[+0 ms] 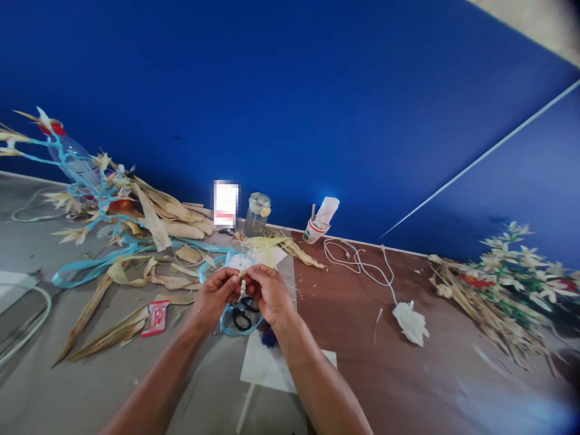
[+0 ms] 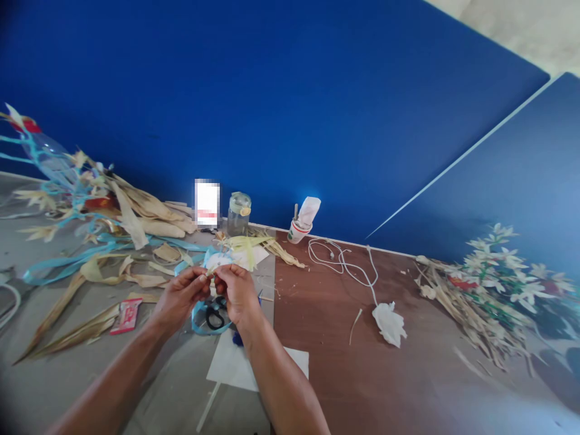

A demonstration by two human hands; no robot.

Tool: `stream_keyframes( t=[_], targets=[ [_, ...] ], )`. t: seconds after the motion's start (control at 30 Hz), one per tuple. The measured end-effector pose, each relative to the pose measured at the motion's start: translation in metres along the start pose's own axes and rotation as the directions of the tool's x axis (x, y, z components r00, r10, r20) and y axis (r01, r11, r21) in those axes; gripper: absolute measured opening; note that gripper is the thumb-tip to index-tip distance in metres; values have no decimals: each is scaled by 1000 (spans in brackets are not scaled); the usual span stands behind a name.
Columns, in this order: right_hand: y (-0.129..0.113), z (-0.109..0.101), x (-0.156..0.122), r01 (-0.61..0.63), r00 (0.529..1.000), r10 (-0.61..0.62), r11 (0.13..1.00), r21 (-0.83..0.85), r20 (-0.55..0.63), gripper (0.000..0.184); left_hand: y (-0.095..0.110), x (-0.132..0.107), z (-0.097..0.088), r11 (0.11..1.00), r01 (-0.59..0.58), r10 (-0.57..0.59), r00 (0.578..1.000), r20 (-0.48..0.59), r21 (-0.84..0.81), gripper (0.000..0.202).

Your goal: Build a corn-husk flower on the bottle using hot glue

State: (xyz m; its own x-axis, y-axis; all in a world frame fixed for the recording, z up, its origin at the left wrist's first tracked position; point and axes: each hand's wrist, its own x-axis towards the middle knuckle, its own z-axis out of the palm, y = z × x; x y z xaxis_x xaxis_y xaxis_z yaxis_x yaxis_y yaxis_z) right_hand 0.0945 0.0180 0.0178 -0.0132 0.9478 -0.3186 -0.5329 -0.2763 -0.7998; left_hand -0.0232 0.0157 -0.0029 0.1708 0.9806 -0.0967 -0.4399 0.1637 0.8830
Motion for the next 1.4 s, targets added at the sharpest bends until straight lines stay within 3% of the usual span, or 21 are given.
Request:
stream_keyframes(
  t=[0.2,0.4,0.6,0.73,0.83,0.97,1.13,1.4],
  targets=[
    [1,-1,0,-146,988,137,976,164,64,12,-1,0,1,998,45,-45,999,-1,-53,25],
    [3,-5,1,-217,976,202,948,234,85,10,-1,0,0,998,25,-24,1000,17,-59,22],
    [4,-10,5,-229,973,223,937,266,53,10,2,-1,1,990,46,-41,998,38,-134,21],
    [-2,-13,7,-143,989,149,946,292,3,16,4,-1,1,987,69,-61,996,58,-143,20],
    [-8,-13,4,-72,997,79,965,251,-19,24,3,-1,1,986,95,-85,994,74,-137,21],
    [-13,-11,-1,-43,998,38,993,111,52,34,0,-1,0,986,134,-124,986,108,-99,23],
    [-12,-11,-3,-17,995,24,996,-82,93,23,-6,0,-5,984,174,-163,962,220,-31,21],
    [-8,-17,3,-97,988,104,993,-67,111,20,-3,-1,-5,980,197,-184,944,273,-19,25]
  ],
)
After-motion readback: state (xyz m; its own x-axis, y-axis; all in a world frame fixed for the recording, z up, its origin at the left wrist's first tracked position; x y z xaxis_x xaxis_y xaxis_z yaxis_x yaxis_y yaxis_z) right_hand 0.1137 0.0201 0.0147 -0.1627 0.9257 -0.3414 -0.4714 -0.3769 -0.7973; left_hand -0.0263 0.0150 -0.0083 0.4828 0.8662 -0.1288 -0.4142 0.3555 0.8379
